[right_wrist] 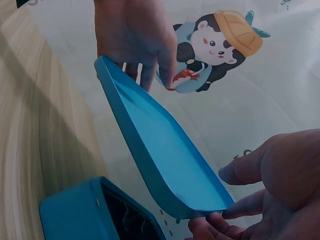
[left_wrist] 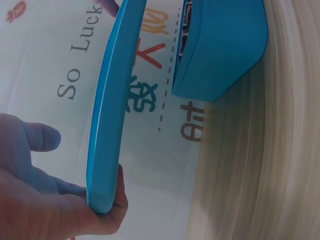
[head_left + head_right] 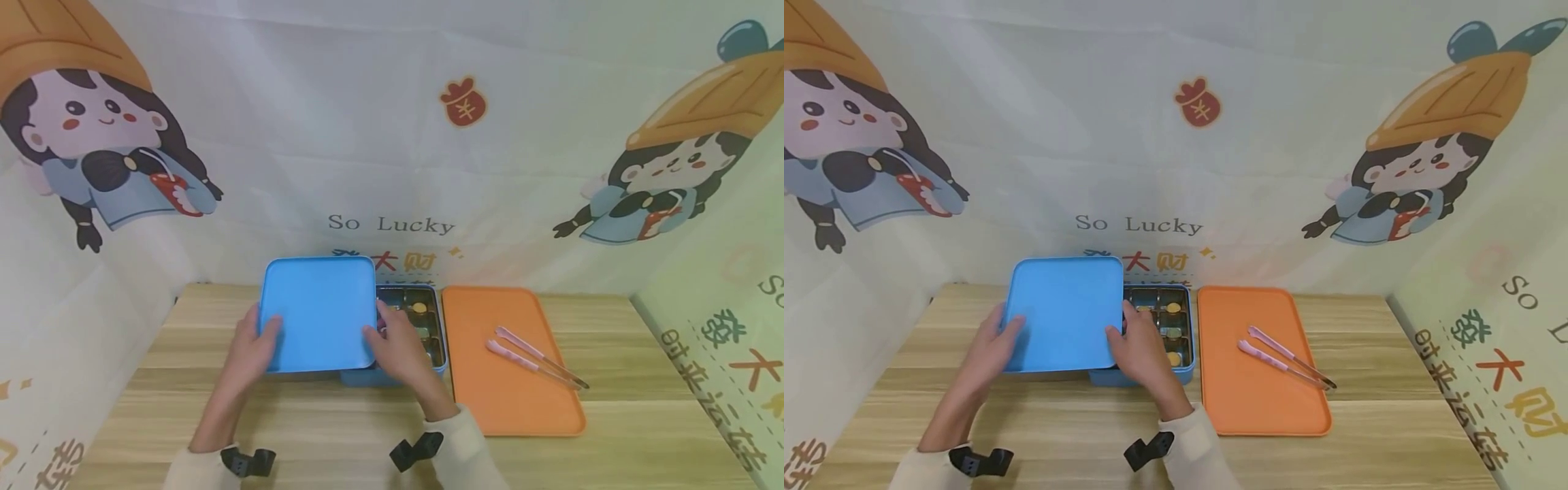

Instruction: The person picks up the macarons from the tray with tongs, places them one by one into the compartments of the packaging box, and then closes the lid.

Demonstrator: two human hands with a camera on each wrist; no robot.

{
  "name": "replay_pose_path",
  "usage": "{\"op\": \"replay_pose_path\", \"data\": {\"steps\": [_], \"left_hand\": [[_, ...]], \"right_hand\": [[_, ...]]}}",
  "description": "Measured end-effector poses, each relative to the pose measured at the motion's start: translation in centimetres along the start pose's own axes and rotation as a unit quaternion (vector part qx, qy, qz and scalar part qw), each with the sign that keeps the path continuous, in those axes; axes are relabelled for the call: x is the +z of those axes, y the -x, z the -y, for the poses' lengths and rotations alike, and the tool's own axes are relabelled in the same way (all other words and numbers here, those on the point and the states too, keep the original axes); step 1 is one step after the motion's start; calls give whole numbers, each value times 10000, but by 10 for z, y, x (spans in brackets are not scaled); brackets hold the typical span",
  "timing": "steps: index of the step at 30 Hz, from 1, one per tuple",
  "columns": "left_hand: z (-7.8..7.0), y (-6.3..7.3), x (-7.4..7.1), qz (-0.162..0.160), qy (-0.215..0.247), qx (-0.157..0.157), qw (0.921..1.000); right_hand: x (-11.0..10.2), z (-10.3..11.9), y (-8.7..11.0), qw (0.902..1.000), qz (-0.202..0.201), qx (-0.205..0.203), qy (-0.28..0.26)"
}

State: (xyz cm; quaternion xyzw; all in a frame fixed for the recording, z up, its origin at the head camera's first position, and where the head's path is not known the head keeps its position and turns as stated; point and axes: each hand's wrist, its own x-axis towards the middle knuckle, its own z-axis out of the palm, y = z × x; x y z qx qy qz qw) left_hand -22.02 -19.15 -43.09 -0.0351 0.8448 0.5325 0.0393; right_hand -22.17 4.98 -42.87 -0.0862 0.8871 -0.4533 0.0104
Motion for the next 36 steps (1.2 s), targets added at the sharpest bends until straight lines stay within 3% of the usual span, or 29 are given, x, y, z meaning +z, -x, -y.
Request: {"op": "replay_pose_path", "data": {"steps": [6, 11, 19, 26, 36], "left_hand": [[-3, -3, 7, 48, -96, -115, 9999], [-4, -4, 9, 65, -395, -88, 9992], [-4, 1, 12, 230, -672, -248, 9972], [-3, 2, 14, 222, -550, -320, 9977], [-12, 1, 13, -114, -556, 65, 9984]], "right_hand": [[-6, -8, -3, 10000, -73, 54, -20], [-12, -10, -4, 9988, -257, 177, -390], [-22, -16, -5, 9976, -649, 246, -33], [-26, -22, -5, 9961, -847, 215, -91], [-34, -26, -5, 9937, -1062, 282, -227]]}}
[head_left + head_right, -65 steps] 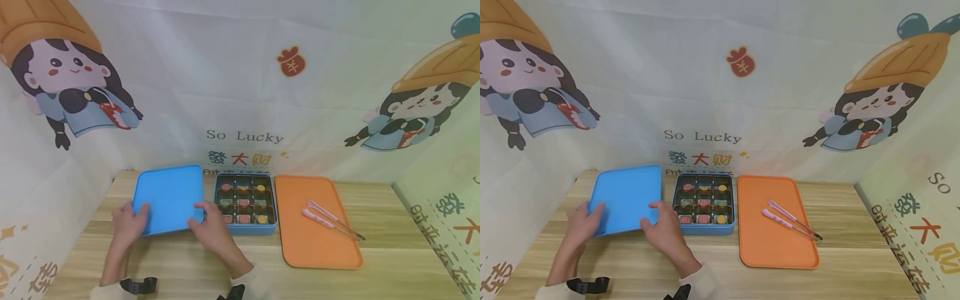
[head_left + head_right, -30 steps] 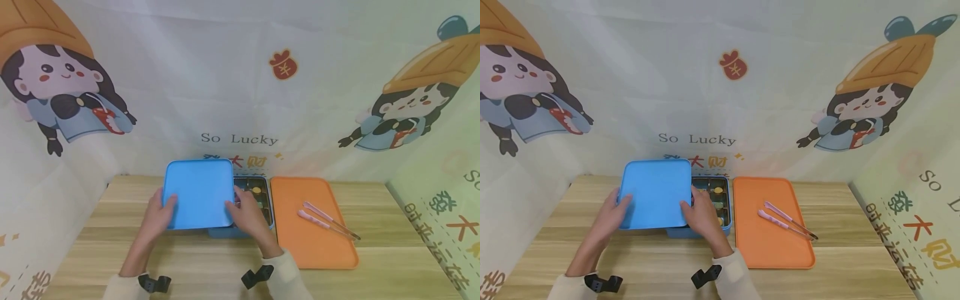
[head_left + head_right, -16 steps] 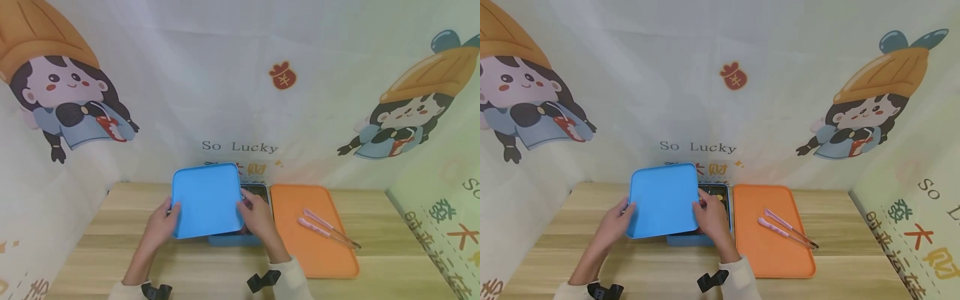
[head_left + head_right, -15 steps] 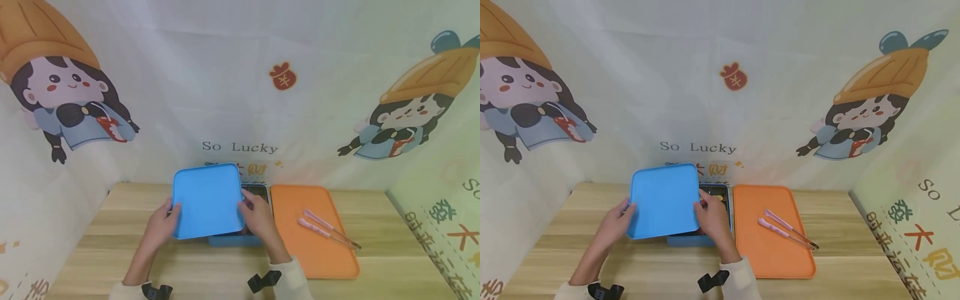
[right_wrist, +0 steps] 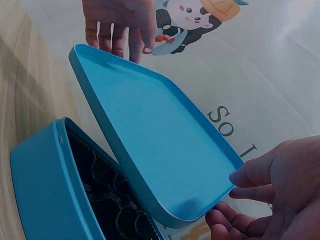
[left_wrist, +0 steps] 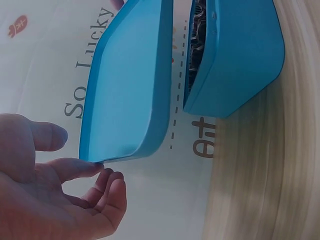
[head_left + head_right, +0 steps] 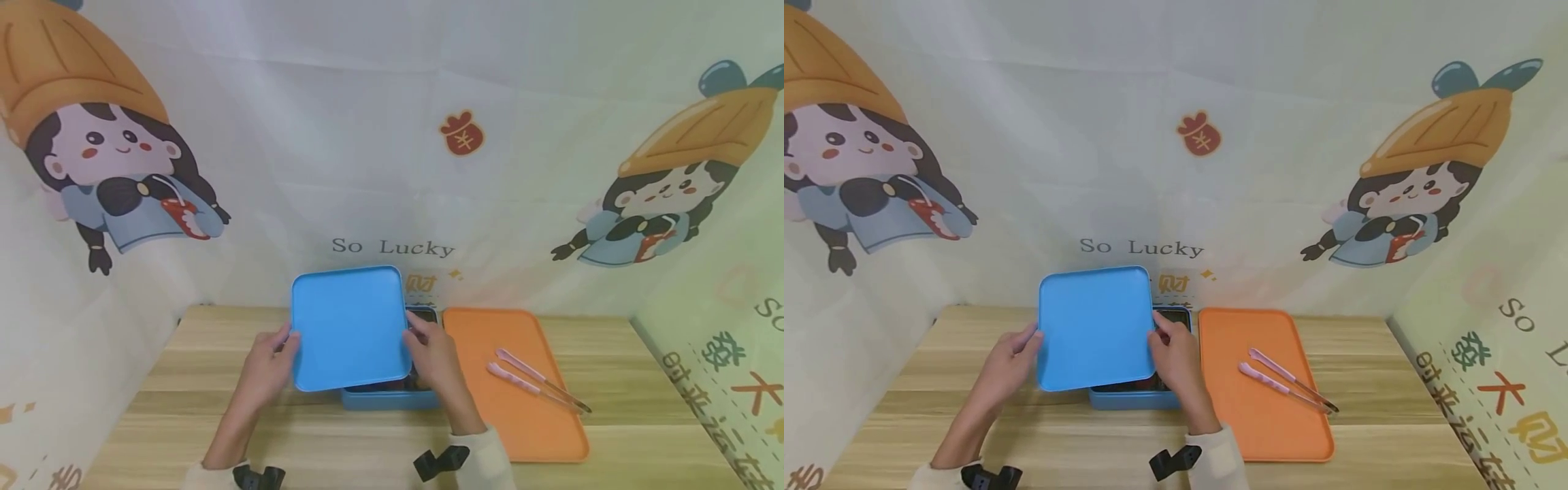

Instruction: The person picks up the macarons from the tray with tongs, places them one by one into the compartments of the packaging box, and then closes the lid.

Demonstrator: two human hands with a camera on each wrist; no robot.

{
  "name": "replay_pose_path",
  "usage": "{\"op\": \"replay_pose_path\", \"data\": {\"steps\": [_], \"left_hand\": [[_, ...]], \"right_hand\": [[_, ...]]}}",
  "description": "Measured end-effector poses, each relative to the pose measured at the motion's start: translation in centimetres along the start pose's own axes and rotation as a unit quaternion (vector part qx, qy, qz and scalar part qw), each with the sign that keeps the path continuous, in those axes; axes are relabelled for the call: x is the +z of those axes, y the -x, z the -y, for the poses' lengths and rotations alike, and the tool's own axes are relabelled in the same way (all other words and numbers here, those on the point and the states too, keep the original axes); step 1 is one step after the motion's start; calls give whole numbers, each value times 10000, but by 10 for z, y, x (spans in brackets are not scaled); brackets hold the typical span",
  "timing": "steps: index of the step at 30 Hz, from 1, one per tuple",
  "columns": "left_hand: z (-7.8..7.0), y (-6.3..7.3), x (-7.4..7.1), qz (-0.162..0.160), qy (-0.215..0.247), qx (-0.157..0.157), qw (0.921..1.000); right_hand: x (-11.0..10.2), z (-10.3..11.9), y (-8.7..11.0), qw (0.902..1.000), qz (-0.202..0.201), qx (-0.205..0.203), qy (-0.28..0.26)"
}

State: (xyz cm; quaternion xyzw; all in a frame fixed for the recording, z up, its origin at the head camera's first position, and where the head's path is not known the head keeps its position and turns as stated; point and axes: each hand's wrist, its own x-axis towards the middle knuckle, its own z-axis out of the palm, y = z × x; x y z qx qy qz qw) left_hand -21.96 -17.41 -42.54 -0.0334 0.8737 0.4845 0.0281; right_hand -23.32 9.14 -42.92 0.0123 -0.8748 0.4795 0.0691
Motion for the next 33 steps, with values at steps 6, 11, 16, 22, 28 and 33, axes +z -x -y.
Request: {"op": "replay_pose_path", "data": {"steps": [6, 11, 16, 22, 28, 33], "left_hand": [[-6, 0, -2, 36, 41, -137, 9999], [-12, -1, -3, 10, 441, -231, 9988], [-16, -2, -6, -53, 789, 238, 9966], [-21, -2, -8, -25, 821, 583, 9949], [-22, -2, -4, -29, 1068, 777, 9912], [-23, -2, 3, -52, 1213, 705, 9901]], "right_hand": [[-9, -1, 0, 10000, -27, -31, -48], [-17, -2, 1, 9999, -19, -73, -143], [-24, 0, 1, 9990, -51, 35, -444], [-31, -2, -1, 9906, 6, 103, -1363], [-40, -3, -1, 9827, -41, 100, -1850], [-47, -5, 0, 9804, -100, 202, -1956]]}}
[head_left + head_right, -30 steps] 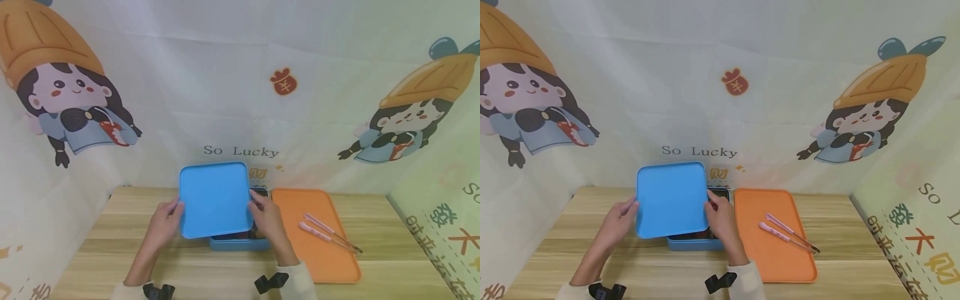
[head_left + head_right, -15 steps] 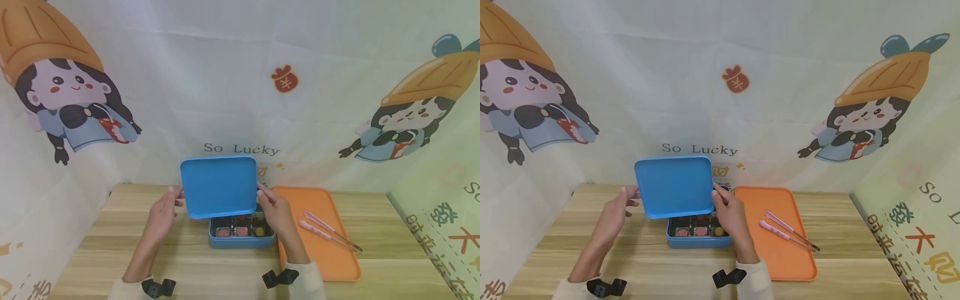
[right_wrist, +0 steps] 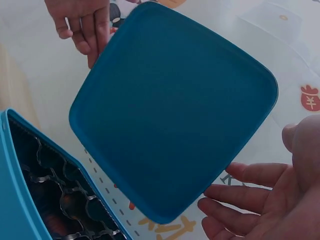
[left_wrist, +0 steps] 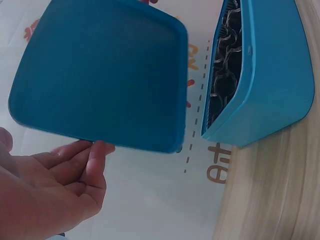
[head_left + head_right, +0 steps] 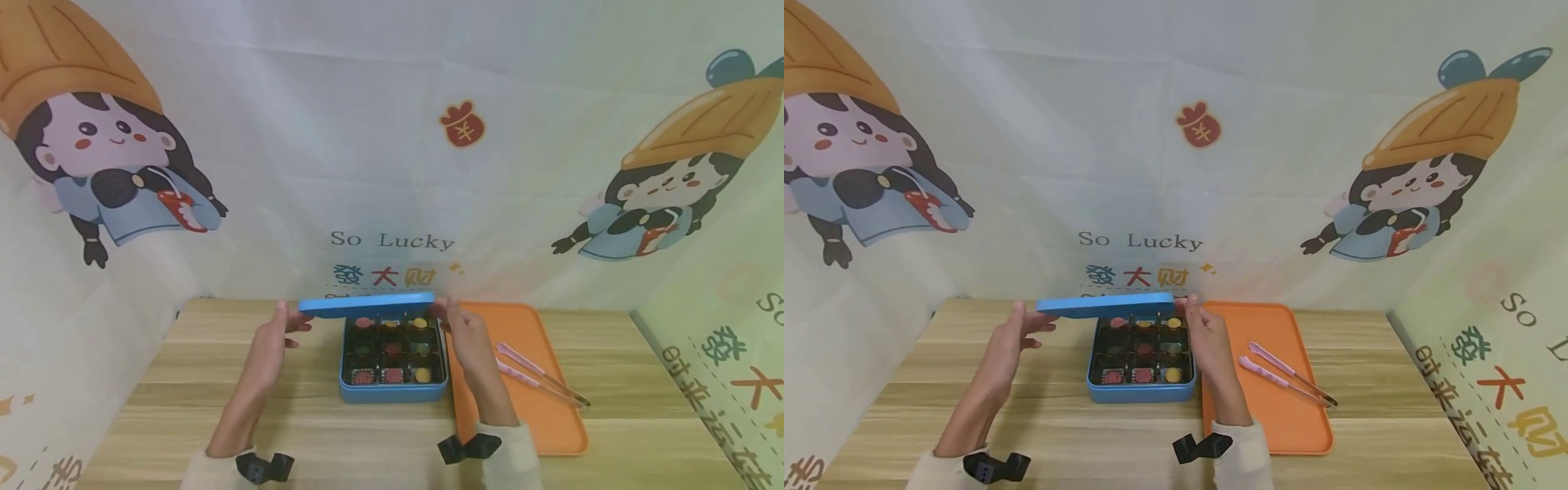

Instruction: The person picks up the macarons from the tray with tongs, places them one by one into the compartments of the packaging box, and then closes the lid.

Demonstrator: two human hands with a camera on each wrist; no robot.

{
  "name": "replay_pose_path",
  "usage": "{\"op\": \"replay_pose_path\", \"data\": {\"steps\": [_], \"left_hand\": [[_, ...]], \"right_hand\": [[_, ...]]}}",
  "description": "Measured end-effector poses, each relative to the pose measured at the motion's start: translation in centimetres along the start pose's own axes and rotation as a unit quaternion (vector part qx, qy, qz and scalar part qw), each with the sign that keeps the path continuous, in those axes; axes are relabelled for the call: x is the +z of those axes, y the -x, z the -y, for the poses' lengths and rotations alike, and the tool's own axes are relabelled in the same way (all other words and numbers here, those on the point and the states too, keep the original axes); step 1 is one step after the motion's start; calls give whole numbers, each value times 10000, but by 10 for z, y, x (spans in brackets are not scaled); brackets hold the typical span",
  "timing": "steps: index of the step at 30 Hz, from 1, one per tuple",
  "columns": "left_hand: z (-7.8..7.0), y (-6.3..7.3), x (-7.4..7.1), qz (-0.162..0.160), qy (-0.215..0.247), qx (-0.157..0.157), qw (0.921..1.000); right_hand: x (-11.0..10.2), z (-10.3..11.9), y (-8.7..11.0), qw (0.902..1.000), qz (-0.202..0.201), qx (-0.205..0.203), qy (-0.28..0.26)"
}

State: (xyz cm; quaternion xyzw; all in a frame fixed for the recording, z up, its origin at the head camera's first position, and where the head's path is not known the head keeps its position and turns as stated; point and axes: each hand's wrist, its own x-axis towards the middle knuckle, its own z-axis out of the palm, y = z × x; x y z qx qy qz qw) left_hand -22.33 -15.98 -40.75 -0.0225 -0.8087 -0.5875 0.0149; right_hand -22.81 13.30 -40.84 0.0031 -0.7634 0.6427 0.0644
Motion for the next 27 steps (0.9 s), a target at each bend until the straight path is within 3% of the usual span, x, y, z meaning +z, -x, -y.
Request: {"op": "replay_pose_path", "data": {"steps": [6, 13, 17, 22, 27], "left_hand": [[1, 0, 7, 33, 78, -38, 10000], [4, 0, 12, 343, 277, 420, 9981], [7, 0, 11, 647, 225, 525, 9963], [18, -4, 15, 1042, 226, 571, 9927], [34, -7, 29, 1243, -27, 507, 9909]], "right_hand": [[-3, 1, 0, 9998, -9, 91, -167], [-12, -5, 0, 9975, 628, 207, -234], [-16, -10, -1, 9947, 988, 206, -217], [-18, -17, -2, 9915, 1290, 130, -72], [-16, -30, -5, 9920, 1257, 108, 15]]}}
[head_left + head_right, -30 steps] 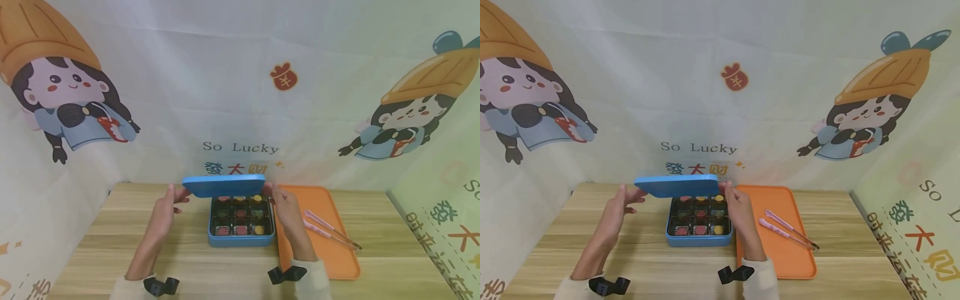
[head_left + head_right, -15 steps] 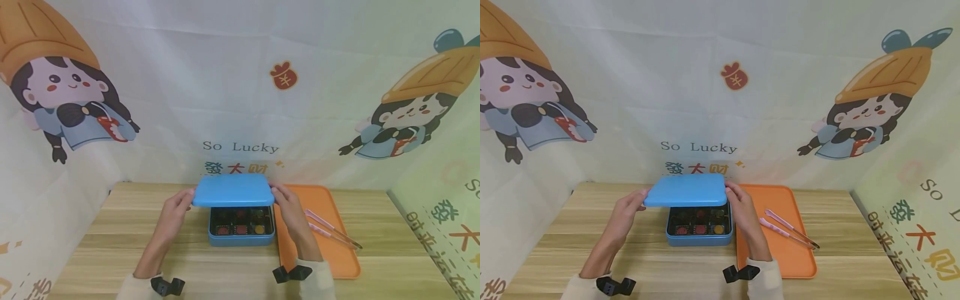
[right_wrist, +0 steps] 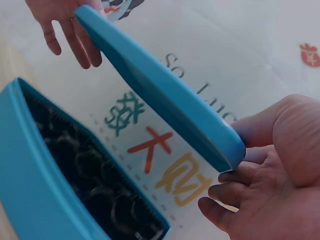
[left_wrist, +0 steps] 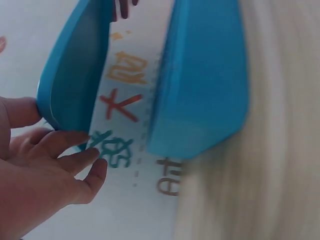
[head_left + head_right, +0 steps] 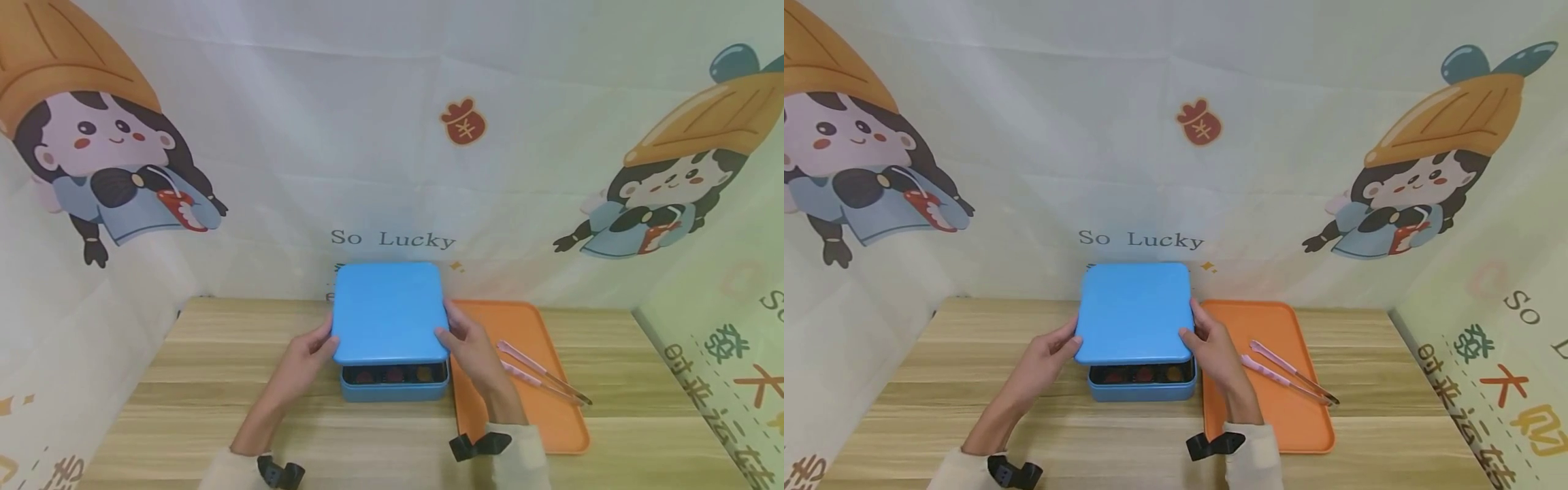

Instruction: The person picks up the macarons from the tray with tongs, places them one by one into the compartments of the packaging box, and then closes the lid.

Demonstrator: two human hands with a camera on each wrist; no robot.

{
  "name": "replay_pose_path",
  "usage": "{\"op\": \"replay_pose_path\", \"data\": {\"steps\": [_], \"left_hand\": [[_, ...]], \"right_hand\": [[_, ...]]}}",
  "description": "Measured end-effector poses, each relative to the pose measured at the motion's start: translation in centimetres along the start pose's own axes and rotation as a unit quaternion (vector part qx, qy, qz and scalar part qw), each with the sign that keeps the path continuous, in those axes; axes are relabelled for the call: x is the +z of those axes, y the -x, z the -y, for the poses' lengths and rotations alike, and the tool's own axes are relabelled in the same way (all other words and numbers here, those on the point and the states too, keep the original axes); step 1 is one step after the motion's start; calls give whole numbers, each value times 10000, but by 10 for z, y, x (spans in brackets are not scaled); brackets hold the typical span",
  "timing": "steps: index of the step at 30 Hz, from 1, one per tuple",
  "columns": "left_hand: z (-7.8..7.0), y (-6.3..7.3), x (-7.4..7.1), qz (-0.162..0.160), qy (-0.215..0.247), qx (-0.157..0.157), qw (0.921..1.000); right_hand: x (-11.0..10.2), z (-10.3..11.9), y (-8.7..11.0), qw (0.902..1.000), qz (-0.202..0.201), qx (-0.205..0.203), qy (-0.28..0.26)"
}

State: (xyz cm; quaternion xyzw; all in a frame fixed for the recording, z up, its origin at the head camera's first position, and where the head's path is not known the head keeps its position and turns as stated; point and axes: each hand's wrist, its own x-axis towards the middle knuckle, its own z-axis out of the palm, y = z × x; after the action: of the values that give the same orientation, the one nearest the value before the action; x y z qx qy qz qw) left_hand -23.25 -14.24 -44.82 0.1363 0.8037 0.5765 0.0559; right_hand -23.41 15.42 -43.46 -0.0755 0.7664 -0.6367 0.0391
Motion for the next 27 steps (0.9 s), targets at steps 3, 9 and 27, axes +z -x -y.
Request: {"op": "replay_pose_path", "data": {"steps": [3, 9, 27], "left_hand": [[6, -1, 9, -85, -239, -79, 9996], [16, -3, 28, -407, -766, -101, 9962], [28, 4, 45, -526, -1300, -180, 9899]], "right_hand": [[1, -10, -3, 9999, -103, 14, 55], [3, -20, -4, 9991, -177, 102, 359], [12, -48, -4, 9904, -365, 419, 1266]]}}
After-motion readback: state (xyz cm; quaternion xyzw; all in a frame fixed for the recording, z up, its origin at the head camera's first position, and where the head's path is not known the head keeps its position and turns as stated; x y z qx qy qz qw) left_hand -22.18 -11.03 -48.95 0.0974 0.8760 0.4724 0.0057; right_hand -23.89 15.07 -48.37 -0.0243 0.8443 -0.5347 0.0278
